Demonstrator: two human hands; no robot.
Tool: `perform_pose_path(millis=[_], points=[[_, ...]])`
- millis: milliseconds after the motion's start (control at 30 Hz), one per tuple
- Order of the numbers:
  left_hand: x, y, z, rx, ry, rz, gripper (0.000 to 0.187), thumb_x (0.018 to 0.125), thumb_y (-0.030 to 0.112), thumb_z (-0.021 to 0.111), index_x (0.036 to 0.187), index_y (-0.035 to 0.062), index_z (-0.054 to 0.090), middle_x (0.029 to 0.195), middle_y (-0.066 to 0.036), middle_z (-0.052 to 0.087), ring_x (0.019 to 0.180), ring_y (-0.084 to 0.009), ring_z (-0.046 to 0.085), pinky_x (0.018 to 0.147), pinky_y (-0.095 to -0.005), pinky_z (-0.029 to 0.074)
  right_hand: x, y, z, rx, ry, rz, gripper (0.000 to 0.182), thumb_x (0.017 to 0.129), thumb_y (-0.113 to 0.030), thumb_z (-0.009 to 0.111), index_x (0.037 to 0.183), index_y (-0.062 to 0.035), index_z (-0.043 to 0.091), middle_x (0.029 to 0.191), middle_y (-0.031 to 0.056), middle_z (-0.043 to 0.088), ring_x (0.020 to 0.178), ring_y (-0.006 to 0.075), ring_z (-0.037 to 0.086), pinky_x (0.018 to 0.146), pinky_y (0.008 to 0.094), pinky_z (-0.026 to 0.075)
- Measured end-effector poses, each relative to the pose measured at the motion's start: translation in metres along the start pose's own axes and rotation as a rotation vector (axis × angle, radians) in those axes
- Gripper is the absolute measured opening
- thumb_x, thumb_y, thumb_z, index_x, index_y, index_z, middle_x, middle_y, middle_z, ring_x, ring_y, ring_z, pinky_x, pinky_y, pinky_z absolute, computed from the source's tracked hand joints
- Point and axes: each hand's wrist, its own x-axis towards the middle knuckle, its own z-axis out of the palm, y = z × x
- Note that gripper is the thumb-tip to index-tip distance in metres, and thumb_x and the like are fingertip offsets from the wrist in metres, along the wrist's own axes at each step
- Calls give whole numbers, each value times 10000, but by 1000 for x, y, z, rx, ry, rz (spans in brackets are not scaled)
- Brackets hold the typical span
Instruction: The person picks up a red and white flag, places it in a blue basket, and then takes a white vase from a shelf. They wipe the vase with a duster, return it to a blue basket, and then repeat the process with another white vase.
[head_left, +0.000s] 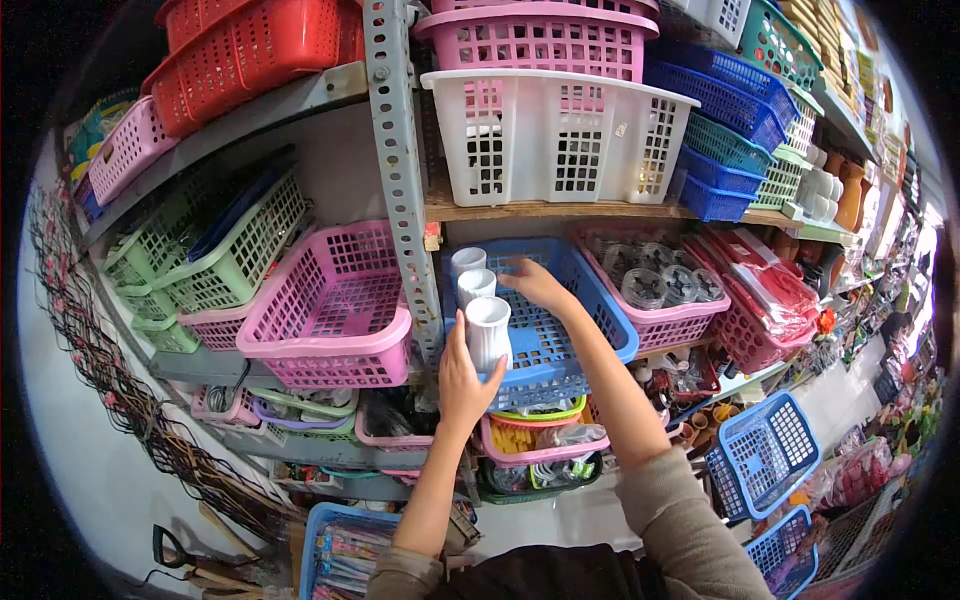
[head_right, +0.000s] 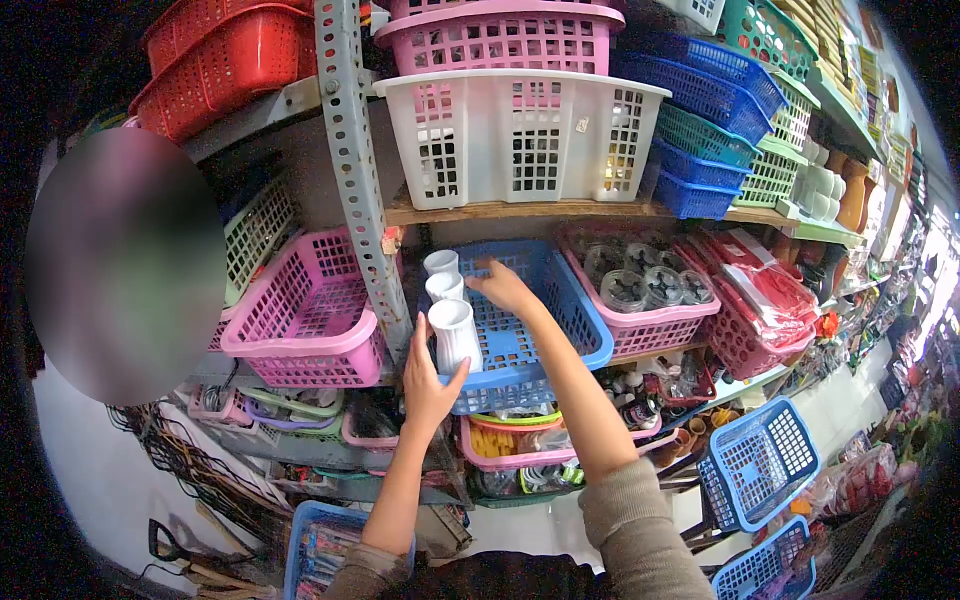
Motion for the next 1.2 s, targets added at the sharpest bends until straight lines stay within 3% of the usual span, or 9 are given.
perform_pose_path(millis=[33, 100, 200, 300, 367, 500, 1033, 1200], points=[[-3, -3, 2, 14, 25, 12, 820, 746, 245, 670, 1369, -18, 208, 1256, -247, 424, 1137, -365, 458, 953, -421, 364, -22, -6, -8, -45, 1, -14, 512, 790, -312, 623, 1107, 76, 518, 1042, 278, 585, 935, 358, 602, 790, 392, 468], [-9, -7, 7, 23, 75, 1, 747, 746, 216, 671, 1338, -14, 278, 1238, -222, 447, 1131, -336, 461, 967, -419, 337, -67, -18, -14, -196, -5, 23, 432, 814, -387, 567, 971, 15, 592, 834, 247, 627, 867, 399, 601, 758, 407, 475], [-16, -4, 7, 102, 93, -7, 702, 747, 216, 668, 1315, -5, 320, 1236, -207, 455, 1138, -332, 449, 968, -412, 331, -125, -31, -3, -556, 166, 21, 434, 837, -455, 525, 840, -36, 637, 757, 178, 645, 747, 322, 631, 860, 590, 335], [-21, -5, 13, 66, 132, -18, 624, 740, 196, 651, 1256, -6, 366, 1135, -190, 483, 1055, -338, 462, 931, -431, 341, -156, -32, 7, -609, 279, 14, 430, 825, -438, 549, 763, -20, 633, 719, 157, 632, 716, 308, 621, 873, 570, 331], [-23, -3, 14, 16, 177, -12, 528, 731, 152, 628, 1185, -6, 410, 1002, -165, 501, 963, -322, 477, 881, -433, 358, -165, -27, 13, -655, 396, -177, 356, 786, -376, 620, 707, -29, 632, 648, 96, 578, 654, 267, 573, 840, 485, 354], [-25, 4, 14, -1, 187, -24, 516, 726, 104, 609, 1184, -13, 401, 967, -160, 494, 942, -305, 484, 873, -419, 366, -170, -25, 15, -622, 454, -246, 383, 747, -373, 661, 656, -6, 603, 663, 91, 551, 654, 260, 541, 763, 434, 333], [-55, 37, -3, -68, 235, -64, 537, 723, 83, 613, 1205, -3, 394, 1051, -163, 469, 976, -292, 479, 892, -408, 361, -212, -46, 12, -606, 489, -271, 345, 746, -339, 668, 624, -31, 573, 639, 76, 525, 652, 250, 523, 745, 419, 328], [-60, 44, -3, -11, 270, -69, 509, 743, 82, 608, 1198, -6, 397, 1139, -174, 419, 1096, -323, 414, 957, -432, 309, -217, -45, 10, -600, 481, -313, 265, 766, -295, 652, 692, -49, 587, 666, 59, 544, 680, 243, 537, 872, 473, 315]])
